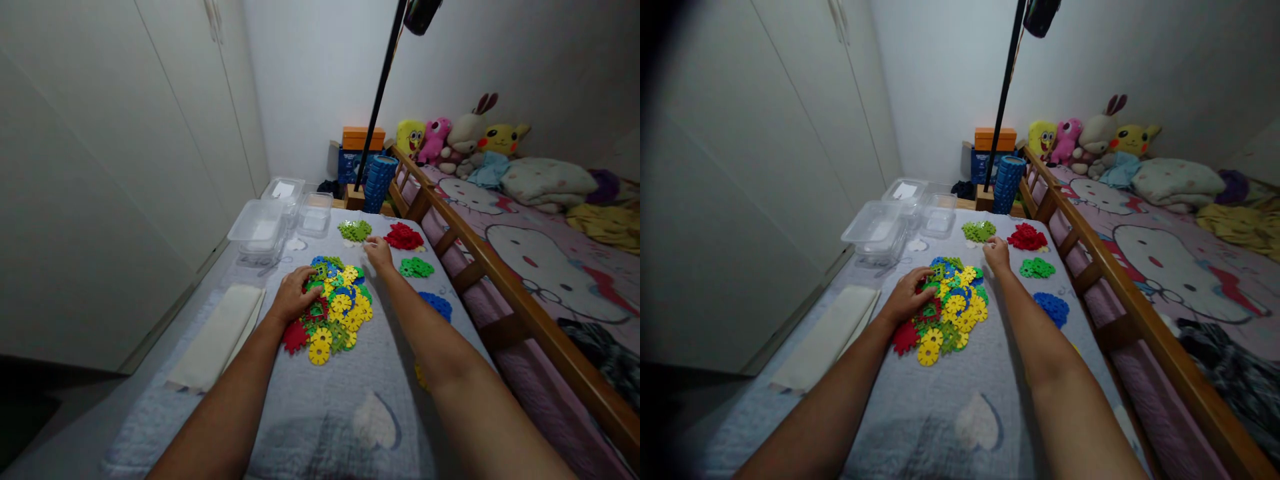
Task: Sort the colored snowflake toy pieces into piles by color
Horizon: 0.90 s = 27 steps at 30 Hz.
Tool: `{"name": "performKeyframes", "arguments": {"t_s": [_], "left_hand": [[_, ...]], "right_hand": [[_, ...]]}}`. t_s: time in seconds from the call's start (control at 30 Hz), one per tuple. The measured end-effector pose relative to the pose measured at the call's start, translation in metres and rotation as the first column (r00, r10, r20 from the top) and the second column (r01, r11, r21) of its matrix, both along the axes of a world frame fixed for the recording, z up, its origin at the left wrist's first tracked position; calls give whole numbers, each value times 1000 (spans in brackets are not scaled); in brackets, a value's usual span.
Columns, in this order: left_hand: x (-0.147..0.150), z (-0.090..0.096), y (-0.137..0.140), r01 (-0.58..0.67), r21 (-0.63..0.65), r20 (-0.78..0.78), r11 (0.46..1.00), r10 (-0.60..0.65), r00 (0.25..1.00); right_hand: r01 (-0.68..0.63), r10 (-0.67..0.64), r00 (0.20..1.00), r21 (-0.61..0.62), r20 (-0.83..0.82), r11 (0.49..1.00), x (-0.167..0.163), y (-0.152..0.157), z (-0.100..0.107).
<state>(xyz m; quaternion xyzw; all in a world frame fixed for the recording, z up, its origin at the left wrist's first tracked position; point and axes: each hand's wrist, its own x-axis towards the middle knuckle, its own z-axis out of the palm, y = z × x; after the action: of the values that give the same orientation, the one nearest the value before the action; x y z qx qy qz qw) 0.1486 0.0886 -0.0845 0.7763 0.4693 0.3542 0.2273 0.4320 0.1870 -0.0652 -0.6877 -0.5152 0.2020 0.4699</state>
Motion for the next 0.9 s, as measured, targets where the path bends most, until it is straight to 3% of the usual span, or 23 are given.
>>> {"name": "performKeyframes", "arguments": {"t_s": [0.1,0.2,0.33,0.5,0.7,0.9], "left_hand": [[0,2,-1,1,-10,1,1000,-1,1000],[0,2,-1,4,-22,18,1000,-3,1000],[0,0,-1,-12,-36,45,999,13,999],[-1,0,-1,-4,-27,46,1000,5,999],[-2,2,-1,3,-29,51,1000,-1,999],[-1,4,-2,1,-41,59,999,2,998]], "right_hand": [[-136,136,991,5,-10,991,-2,-27,17],[-360,360,933,-19,15,933,-8,-65,34],[-596,620,767,-171,168,784,-22,-129,46],[-674,728,562,-293,393,678,-41,-190,41],[-618,715,418,-402,561,676,-58,-212,35],[-598,684,421,-385,595,703,-60,-206,35]]}}
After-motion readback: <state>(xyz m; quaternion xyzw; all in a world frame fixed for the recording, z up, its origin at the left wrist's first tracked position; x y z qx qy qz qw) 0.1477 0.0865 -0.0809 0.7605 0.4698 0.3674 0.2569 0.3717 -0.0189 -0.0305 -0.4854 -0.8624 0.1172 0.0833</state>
